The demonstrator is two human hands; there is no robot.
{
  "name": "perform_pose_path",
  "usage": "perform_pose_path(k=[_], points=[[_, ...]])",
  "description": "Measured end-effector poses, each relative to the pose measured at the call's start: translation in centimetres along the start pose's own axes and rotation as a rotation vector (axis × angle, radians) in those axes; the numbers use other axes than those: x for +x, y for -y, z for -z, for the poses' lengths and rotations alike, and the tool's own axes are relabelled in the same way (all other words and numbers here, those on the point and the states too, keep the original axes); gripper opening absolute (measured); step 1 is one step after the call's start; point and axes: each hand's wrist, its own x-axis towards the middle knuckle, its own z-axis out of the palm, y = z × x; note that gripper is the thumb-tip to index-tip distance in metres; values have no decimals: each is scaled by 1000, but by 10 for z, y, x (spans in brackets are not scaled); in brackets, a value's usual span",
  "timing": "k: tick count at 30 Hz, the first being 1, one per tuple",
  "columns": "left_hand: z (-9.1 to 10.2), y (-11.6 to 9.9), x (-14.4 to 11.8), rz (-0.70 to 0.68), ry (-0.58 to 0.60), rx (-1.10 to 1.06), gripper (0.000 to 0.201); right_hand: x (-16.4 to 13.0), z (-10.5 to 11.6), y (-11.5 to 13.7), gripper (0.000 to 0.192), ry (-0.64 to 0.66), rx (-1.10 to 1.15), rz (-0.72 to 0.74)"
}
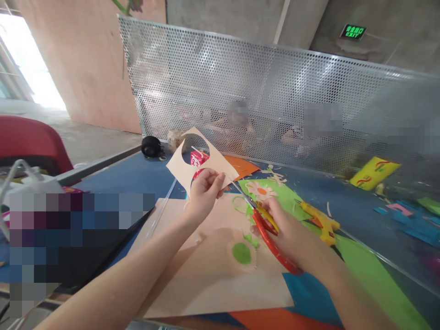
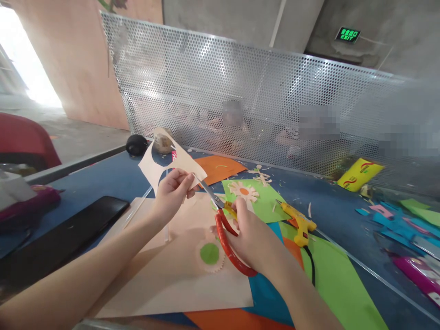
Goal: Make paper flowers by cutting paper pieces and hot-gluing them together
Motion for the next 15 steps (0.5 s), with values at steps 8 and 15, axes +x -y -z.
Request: perform_pose_path(k=[8, 15], points=[[0, 0, -2, -5, -24, 19, 19, 1, -4, -6, 26, -29, -8, -13], [0, -3, -3, 20, -36, 21, 17, 1, -4, -6, 27, -39, 19, 4]])
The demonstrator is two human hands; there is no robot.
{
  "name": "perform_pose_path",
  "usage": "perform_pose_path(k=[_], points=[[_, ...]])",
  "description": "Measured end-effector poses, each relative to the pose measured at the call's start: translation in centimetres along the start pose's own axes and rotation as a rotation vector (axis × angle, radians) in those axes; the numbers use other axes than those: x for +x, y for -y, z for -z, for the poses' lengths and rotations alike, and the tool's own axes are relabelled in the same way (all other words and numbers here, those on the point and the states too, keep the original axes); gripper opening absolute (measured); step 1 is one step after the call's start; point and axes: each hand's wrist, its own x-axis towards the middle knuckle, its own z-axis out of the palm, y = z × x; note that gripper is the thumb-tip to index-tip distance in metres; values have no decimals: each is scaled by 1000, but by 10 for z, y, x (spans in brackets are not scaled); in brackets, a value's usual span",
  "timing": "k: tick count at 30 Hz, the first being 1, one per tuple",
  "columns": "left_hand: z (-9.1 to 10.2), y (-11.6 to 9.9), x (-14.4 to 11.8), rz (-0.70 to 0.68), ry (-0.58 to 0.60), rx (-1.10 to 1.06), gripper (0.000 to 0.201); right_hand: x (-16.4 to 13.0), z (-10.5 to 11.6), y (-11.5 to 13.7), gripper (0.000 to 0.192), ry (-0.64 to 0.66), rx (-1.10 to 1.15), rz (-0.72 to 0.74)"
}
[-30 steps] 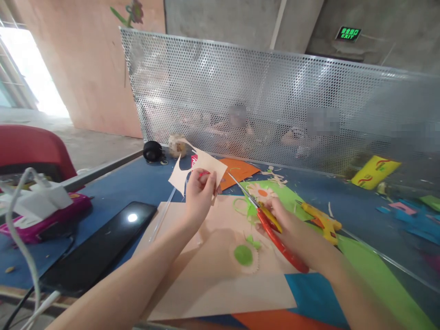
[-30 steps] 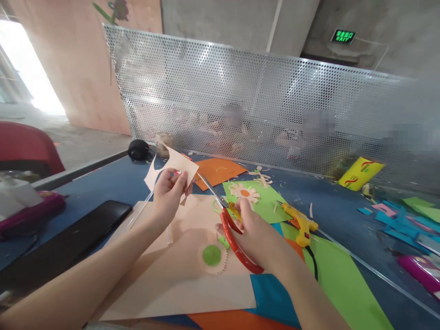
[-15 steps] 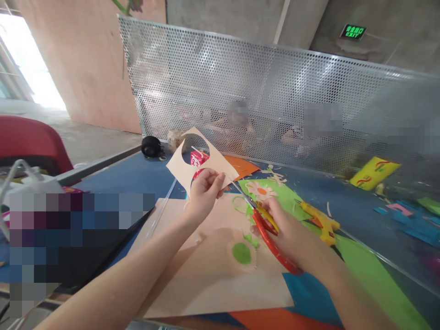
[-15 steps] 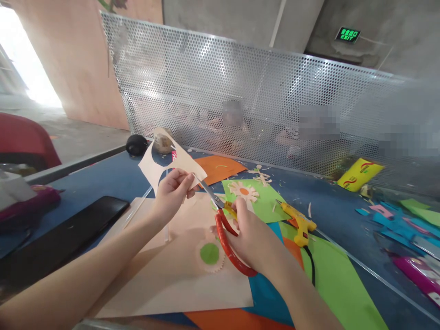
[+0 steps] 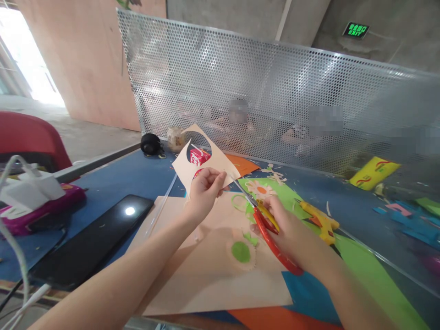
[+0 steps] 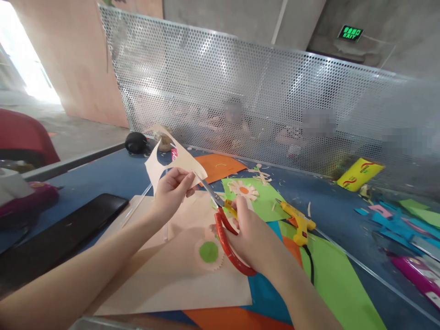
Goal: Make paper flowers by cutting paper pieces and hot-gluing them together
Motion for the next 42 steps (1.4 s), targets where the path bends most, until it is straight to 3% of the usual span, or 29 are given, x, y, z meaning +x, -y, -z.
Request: perform_pose_path(k=[11, 24, 42], points=[[-3, 0, -1, 19, -22, -4, 18, -2, 4, 7, 22, 45, 5, -19], [-1, 1, 0, -17, 13, -19, 20, 4, -1, -4, 27, 33, -29, -33], [-5, 1, -4, 79, 61, -68, 22, 3, 0, -1, 27, 30, -25, -56]])
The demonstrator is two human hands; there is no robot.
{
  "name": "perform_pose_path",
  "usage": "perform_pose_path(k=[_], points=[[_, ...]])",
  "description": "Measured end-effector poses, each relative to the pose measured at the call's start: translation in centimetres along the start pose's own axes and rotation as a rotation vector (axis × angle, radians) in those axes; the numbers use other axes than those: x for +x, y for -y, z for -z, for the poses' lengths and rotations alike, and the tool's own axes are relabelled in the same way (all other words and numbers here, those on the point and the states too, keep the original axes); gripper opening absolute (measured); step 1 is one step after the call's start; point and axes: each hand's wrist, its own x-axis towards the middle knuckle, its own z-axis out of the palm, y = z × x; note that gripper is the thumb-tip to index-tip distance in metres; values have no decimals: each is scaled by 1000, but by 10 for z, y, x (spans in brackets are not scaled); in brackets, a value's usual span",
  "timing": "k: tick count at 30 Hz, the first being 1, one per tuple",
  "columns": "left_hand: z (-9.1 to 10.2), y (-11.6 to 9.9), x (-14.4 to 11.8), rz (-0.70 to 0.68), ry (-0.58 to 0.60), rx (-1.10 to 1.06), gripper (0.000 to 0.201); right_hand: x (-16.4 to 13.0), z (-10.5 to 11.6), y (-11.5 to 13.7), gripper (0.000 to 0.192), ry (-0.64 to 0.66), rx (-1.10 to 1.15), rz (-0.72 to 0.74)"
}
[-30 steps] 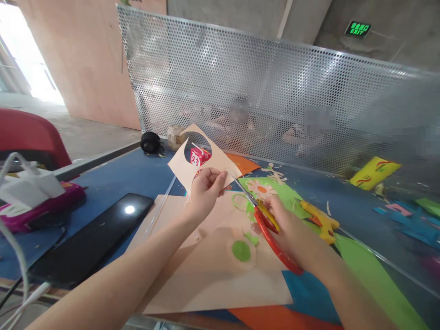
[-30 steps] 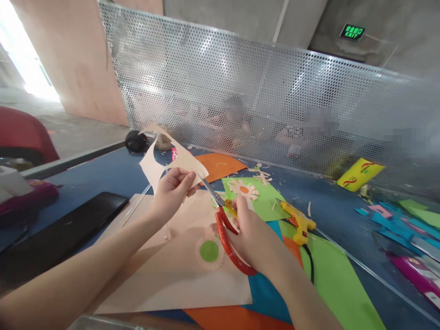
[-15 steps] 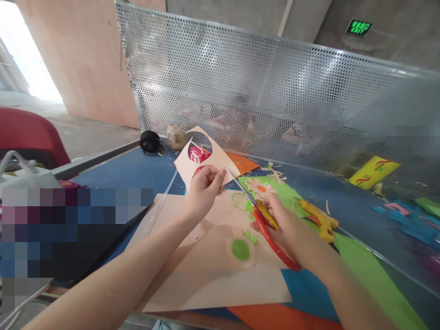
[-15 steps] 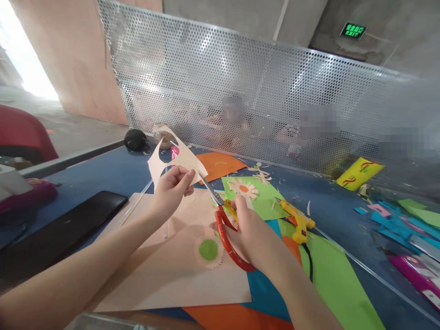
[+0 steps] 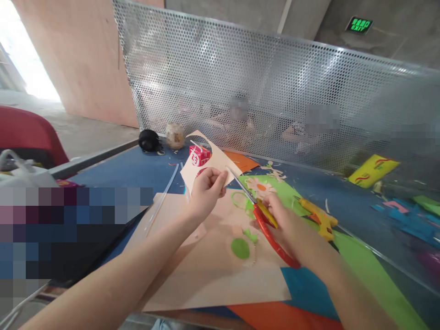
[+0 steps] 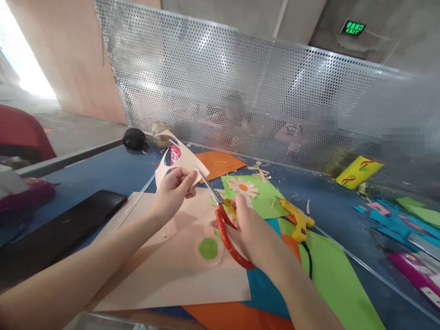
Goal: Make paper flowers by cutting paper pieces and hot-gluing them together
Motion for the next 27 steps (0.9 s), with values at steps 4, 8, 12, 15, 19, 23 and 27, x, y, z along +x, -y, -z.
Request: perform_pose_path(k=[4, 8, 12, 15, 19, 23, 27], points=[[-1, -1, -1, 15, 29, 25, 22, 0, -1, -2, 26, -34, -44, 4], [-1, 0, -2, 21, 62, 17, 24, 1, 0, -2, 26, -28, -52, -6], [1, 2, -2, 17, 69, 18, 25, -1, 6, 6, 26, 13, -37, -54], [2, 4, -1, 12, 79, 20, 26, -2, 9, 9, 25, 31, -18, -34], [2, 5, -1, 37, 112, -6, 27, -1, 7, 6, 27, 3, -15, 8], [1, 5, -2, 71, 135, -6, 26, -1, 7, 6, 28, 2, -21, 5], [2, 4, -2, 57, 131, -3, 26, -2, 10, 10, 28, 32, -23, -15]])
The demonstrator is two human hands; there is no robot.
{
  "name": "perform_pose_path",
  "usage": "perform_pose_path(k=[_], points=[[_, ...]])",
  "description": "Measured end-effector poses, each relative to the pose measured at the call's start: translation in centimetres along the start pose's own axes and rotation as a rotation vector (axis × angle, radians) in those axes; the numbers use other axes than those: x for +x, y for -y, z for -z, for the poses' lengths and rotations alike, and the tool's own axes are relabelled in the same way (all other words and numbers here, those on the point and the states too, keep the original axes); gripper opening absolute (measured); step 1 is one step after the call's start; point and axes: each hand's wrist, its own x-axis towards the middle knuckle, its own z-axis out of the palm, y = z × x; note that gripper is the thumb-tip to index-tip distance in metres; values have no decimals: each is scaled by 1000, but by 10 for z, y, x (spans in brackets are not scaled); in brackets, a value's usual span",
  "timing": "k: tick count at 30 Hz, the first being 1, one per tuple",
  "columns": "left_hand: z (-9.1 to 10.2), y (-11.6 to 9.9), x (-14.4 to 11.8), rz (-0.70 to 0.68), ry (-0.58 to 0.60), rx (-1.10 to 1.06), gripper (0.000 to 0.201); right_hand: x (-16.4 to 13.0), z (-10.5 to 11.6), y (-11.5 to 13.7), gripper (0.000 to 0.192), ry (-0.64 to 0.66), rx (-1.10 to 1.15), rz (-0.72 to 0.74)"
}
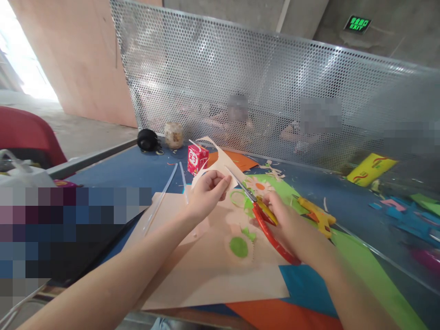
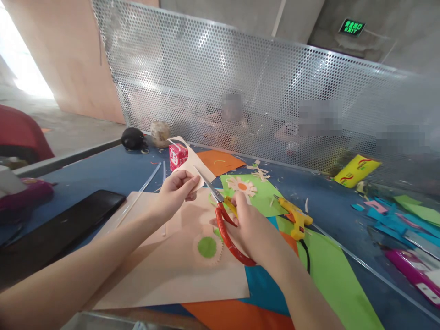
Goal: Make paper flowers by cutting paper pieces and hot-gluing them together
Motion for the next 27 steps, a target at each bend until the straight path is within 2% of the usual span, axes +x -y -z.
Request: perform_pose_path(k=[4, 8, 13, 18, 27], points=[[1, 1, 2, -8, -69, 18, 35, -2, 0, 2, 25, 9, -18, -15], [2, 3, 4, -43, -155, 71, 34, -1, -2, 0, 26, -1, -40, -11], [1, 2, 1, -114, -102, 209, 38, 3, -9, -7, 27, -32, -39, -18], [0, 2, -2, -141, -104, 319, 40, 4, -13, -10, 25, -20, -9, 3], [-1, 1, -2, -94, -80, 248, 40, 2, -11, -7, 25, 13, 30, 21]])
